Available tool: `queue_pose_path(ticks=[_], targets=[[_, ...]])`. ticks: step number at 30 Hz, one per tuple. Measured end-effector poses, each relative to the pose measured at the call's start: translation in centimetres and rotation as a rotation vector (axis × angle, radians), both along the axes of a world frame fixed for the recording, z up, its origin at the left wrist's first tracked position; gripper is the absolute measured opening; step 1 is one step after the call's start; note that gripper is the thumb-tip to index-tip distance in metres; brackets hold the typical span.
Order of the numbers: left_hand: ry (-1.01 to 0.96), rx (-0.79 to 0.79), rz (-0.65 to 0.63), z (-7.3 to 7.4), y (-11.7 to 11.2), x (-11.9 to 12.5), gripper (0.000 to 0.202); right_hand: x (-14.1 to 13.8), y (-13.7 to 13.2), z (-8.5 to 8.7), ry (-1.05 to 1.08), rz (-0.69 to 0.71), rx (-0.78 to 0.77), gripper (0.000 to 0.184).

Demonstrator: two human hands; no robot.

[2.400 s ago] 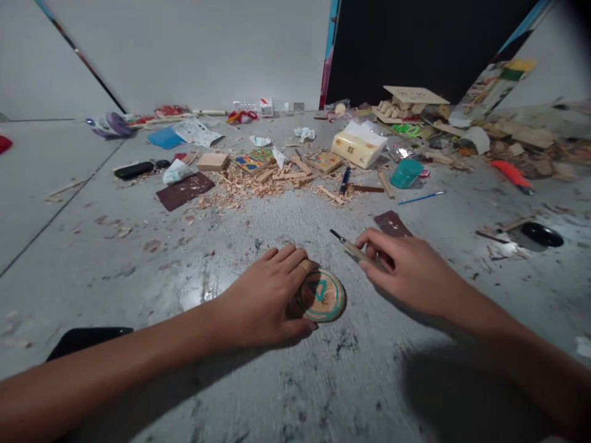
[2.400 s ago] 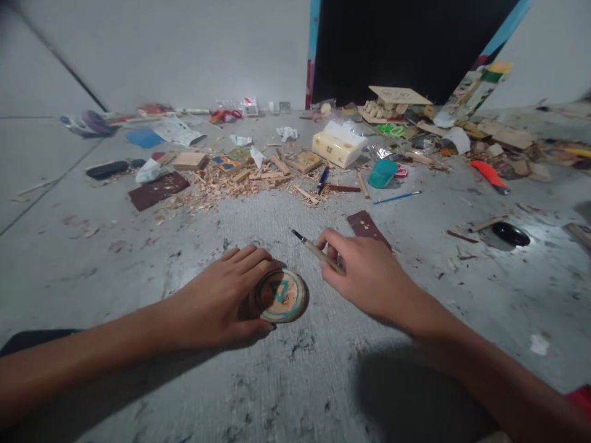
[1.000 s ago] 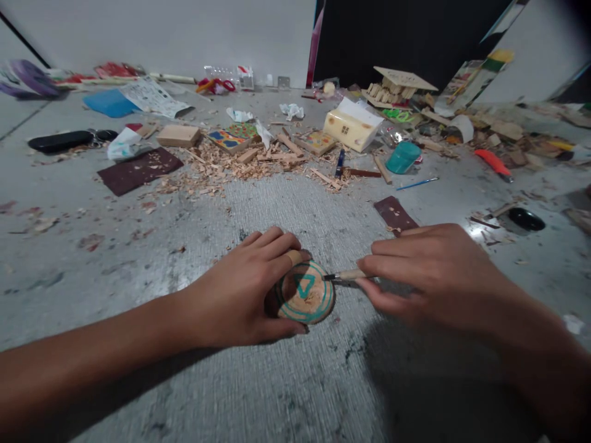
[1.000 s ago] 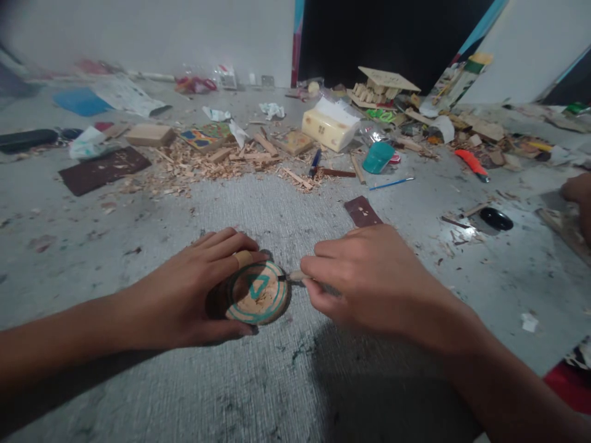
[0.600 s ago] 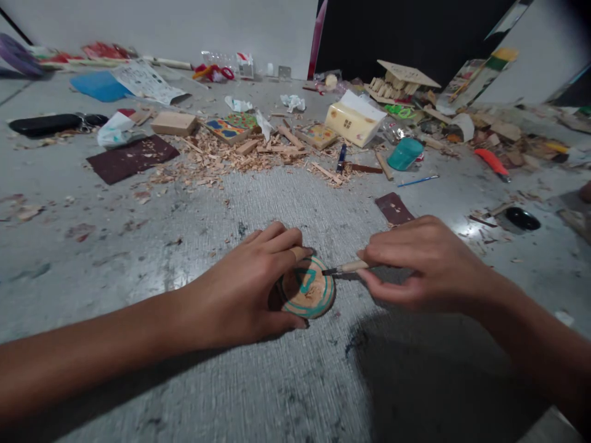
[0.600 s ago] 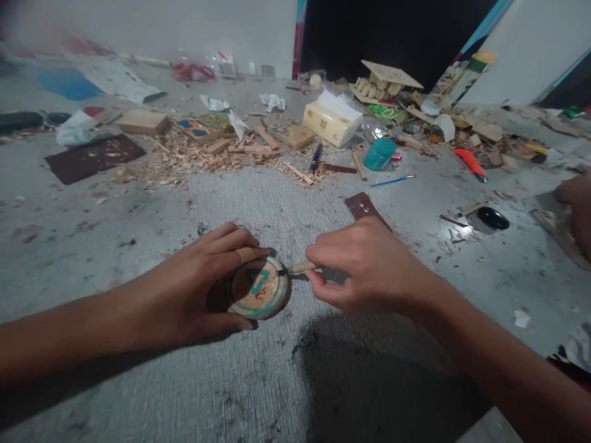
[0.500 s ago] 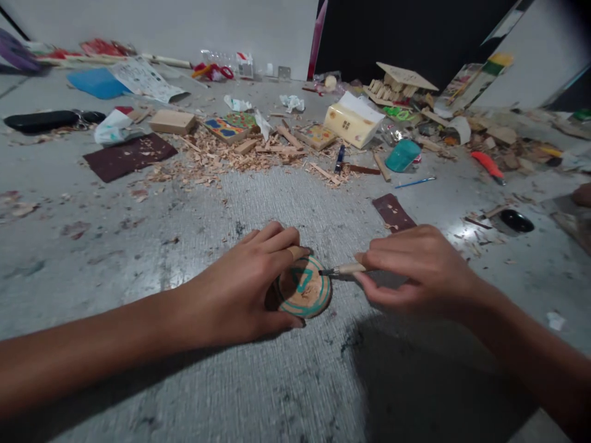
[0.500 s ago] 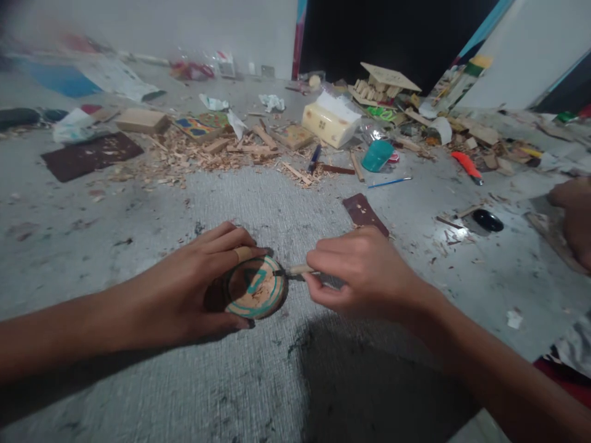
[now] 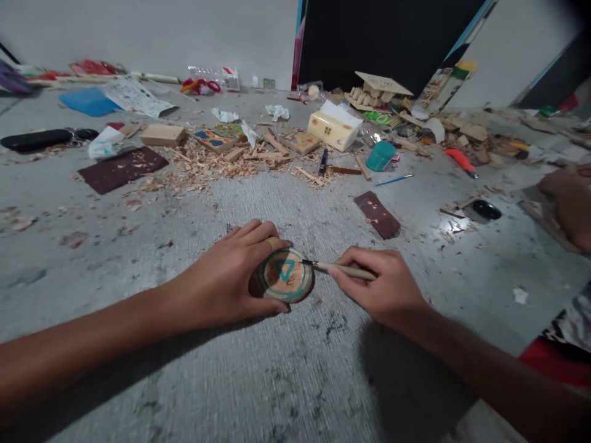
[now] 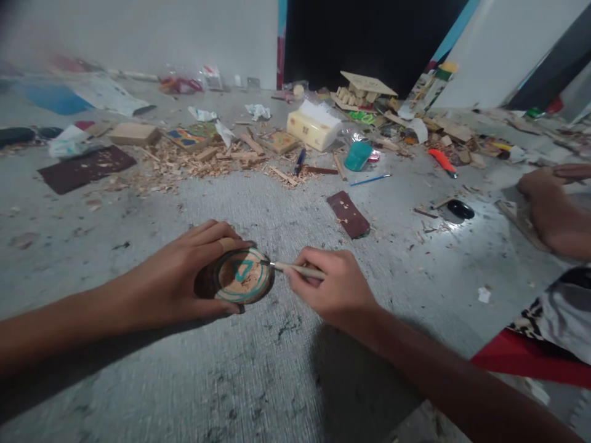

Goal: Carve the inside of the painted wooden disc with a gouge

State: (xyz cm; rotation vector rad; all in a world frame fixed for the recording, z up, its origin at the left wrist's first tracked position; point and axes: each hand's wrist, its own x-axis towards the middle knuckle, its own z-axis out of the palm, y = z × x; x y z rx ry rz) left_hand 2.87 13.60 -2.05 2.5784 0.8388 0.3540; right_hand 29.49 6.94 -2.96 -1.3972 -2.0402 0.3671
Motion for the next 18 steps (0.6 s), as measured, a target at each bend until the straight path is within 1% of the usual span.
queue_pose_path(ticks=[4,8,11,12,14,15,16,18], targets=[[0.006,-0.004,-0.031,-0.2,0.1,-0.2,0.070,0.3,0.8,0.6,0.080,-0.028,-0.089,0.028],[-0.027,0.028,-0.078,-0.5,0.5,-0.3,0.073,1.0,1.3,0.8,0.106,-0.028,-0.108,0.024],[-0.033,0.010,-0.158,-0.3,0.8,-0.5,0.075,1.4,1.2,1.0,0.096,-0.010,-0.118,0.021],[-0.045,-0.010,-0.202,-0.1,0.8,-0.6,0.078,1.4,1.2,1.1,0.082,-0.007,-0.124,0.019],[-0.082,-0.052,-0.285,0.2,0.6,-0.8,0.093,1.5,1.0,1.4,0.041,-0.004,-0.127,0.016],[-0.091,-0.060,-0.299,0.2,0.4,-0.8,0.100,1.5,0.9,1.5,0.018,-0.001,-0.126,0.014],[-0.090,-0.048,-0.284,0.2,0.2,-0.7,0.104,1.5,0.9,1.6,-0.003,0.004,-0.123,0.013],[-0.059,0.025,-0.183,0.1,-0.2,-0.5,0.108,1.5,0.8,1.7,-0.027,0.030,-0.107,0.013]])
